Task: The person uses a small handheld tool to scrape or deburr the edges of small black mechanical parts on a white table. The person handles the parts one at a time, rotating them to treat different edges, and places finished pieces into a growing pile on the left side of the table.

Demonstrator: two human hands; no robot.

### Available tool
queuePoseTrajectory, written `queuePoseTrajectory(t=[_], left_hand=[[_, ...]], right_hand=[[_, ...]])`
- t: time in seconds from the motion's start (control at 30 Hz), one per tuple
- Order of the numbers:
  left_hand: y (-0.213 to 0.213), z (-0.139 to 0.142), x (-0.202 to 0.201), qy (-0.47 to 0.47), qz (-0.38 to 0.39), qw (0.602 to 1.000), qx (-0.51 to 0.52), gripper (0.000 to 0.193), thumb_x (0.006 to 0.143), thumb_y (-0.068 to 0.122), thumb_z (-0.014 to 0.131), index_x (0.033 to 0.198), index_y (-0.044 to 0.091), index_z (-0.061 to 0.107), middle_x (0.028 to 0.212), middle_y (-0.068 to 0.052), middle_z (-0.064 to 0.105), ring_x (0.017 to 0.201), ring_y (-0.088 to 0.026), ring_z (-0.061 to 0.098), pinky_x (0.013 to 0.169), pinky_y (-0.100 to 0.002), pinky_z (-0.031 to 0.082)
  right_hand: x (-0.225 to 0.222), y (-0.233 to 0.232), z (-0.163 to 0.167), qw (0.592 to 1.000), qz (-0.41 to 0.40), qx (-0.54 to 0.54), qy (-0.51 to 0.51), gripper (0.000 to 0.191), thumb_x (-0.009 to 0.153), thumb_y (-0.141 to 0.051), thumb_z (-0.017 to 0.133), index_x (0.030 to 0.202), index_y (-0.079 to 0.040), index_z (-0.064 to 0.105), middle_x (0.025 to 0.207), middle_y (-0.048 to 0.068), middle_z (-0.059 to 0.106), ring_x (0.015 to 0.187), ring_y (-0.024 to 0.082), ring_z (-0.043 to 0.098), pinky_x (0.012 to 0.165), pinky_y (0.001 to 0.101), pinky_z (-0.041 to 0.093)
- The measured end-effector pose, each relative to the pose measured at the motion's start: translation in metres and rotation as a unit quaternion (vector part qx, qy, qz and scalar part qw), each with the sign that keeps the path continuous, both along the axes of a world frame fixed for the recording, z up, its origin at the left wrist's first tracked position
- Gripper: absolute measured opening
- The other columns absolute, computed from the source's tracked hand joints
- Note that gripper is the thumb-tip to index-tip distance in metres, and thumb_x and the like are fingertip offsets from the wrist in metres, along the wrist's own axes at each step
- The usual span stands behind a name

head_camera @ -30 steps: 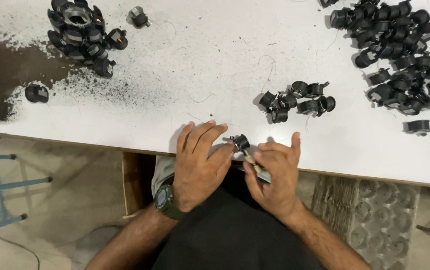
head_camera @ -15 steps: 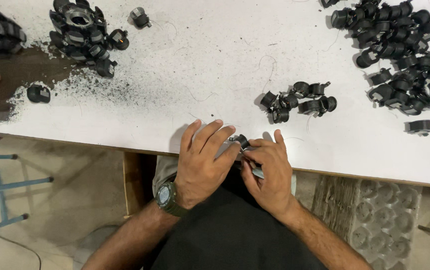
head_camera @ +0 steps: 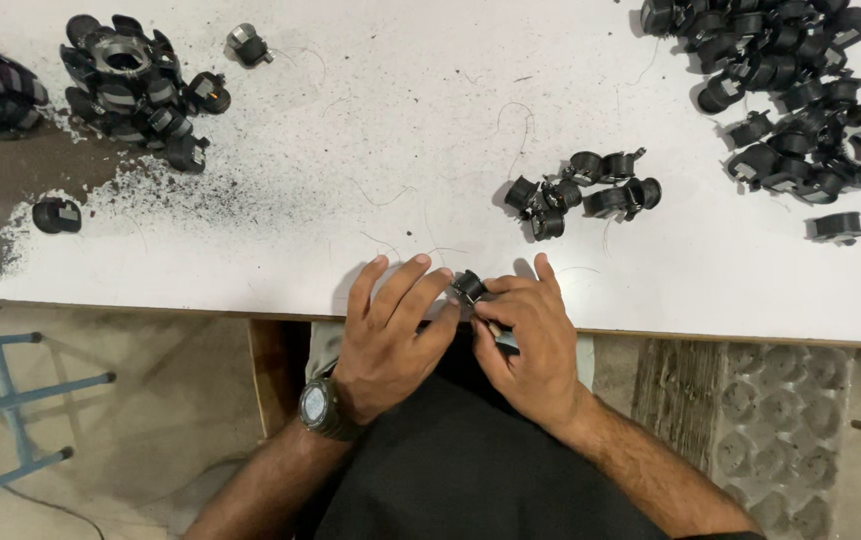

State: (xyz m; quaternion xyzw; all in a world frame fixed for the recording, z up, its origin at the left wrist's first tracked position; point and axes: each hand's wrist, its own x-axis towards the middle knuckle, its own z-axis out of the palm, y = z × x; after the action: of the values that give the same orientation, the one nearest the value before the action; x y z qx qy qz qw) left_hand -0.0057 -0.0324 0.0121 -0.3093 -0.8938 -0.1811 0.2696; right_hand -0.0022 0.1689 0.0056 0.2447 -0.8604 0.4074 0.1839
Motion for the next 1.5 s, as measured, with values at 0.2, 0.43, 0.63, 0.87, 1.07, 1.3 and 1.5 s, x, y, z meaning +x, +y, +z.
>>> queuePoseTrajectory(t=[0.2, 0.43, 0.63, 0.87, 1.07, 1.3, 1.5], left_hand=[[0.004, -0.002, 0.0, -0.031, 0.023, 0.997, 0.063, 0.013, 0.094, 0.016, 0.079, 0.106, 0.013, 0.075, 0.138, -0.007, 0.058, 0.137, -0.026, 0.049, 0.121, -0.053, 0.032], [0.009, -0.004, -0.002, -0.133, 0.049, 0.983, 0.115, 0.005, 0.089, 0.014, 0.077, 0.091, 0.013, 0.072, 0.13, -0.005, 0.061, 0.135, -0.024, 0.052, 0.123, -0.055, 0.026], [0.01, -0.003, 0.0, -0.174, 0.048, 0.972, 0.151, 0.004, 0.087, 0.012, 0.074, 0.09, 0.011, 0.072, 0.123, -0.004, 0.068, 0.133, -0.024, 0.055, 0.123, -0.057, 0.023], [0.008, -0.003, -0.001, -0.172, 0.027, 0.969, 0.175, 0.005, 0.088, 0.01, 0.072, 0.093, 0.01, 0.07, 0.12, -0.004, 0.071, 0.133, -0.025, 0.058, 0.125, -0.058, 0.024], [0.006, -0.005, 0.0, -0.175, 0.024, 0.967, 0.186, 0.005, 0.088, 0.009, 0.071, 0.092, 0.009, 0.069, 0.118, -0.004, 0.072, 0.132, -0.025, 0.059, 0.126, -0.057, 0.024], [0.003, 0.012, -0.001, -0.139, 0.074, 0.977, 0.143, 0.01, 0.087, 0.011, 0.074, 0.096, 0.008, 0.068, 0.115, -0.007, 0.066, 0.119, -0.026, 0.062, 0.114, -0.058, 0.038], [-0.012, 0.038, -0.016, -0.283, -0.072, 0.951, 0.104, 0.055, 0.082, 0.001, 0.068, 0.136, 0.003, 0.061, 0.146, -0.015, 0.057, 0.097, -0.028, 0.069, 0.072, -0.038, 0.058]], right_hand=[[0.0, 0.001, -0.001, 1.0, 0.006, 0.002, 0.003, 0.032, 0.081, 0.004, 0.079, 0.106, -0.005, 0.061, 0.104, 0.011, 0.069, 0.11, 0.028, 0.069, 0.125, 0.0615, 0.032], [0.001, 0.001, -0.005, 1.0, -0.002, -0.001, 0.004, 0.032, 0.081, 0.004, 0.079, 0.105, -0.006, 0.061, 0.101, 0.009, 0.069, 0.109, 0.027, 0.069, 0.124, 0.0606, 0.033], [0.004, 0.003, -0.01, 0.998, 0.022, 0.017, 0.065, 0.037, 0.083, 0.006, 0.079, 0.112, -0.008, 0.059, 0.099, 0.008, 0.067, 0.122, 0.03, 0.067, 0.125, 0.0595, 0.029], [0.003, -0.003, -0.015, 0.995, 0.028, 0.025, 0.087, 0.041, 0.083, 0.011, 0.079, 0.112, -0.009, 0.058, 0.097, 0.007, 0.066, 0.118, 0.027, 0.069, 0.126, 0.0554, 0.032], [0.003, -0.004, -0.007, 0.996, 0.022, 0.051, 0.066, 0.038, 0.081, 0.011, 0.078, 0.11, -0.008, 0.061, 0.098, 0.007, 0.067, 0.115, 0.026, 0.07, 0.125, 0.0552, 0.032], [0.002, -0.001, 0.009, 0.996, 0.026, 0.061, 0.053, 0.034, 0.083, 0.009, 0.072, 0.111, -0.007, 0.065, 0.099, 0.006, 0.066, 0.116, 0.026, 0.068, 0.127, 0.0583, 0.027], [-0.011, 0.011, 0.026, 0.992, -0.025, 0.115, 0.039, 0.034, 0.083, -0.01, 0.08, 0.114, -0.004, 0.07, 0.102, 0.01, 0.059, 0.12, 0.031, 0.059, 0.126, 0.0613, 0.016]])
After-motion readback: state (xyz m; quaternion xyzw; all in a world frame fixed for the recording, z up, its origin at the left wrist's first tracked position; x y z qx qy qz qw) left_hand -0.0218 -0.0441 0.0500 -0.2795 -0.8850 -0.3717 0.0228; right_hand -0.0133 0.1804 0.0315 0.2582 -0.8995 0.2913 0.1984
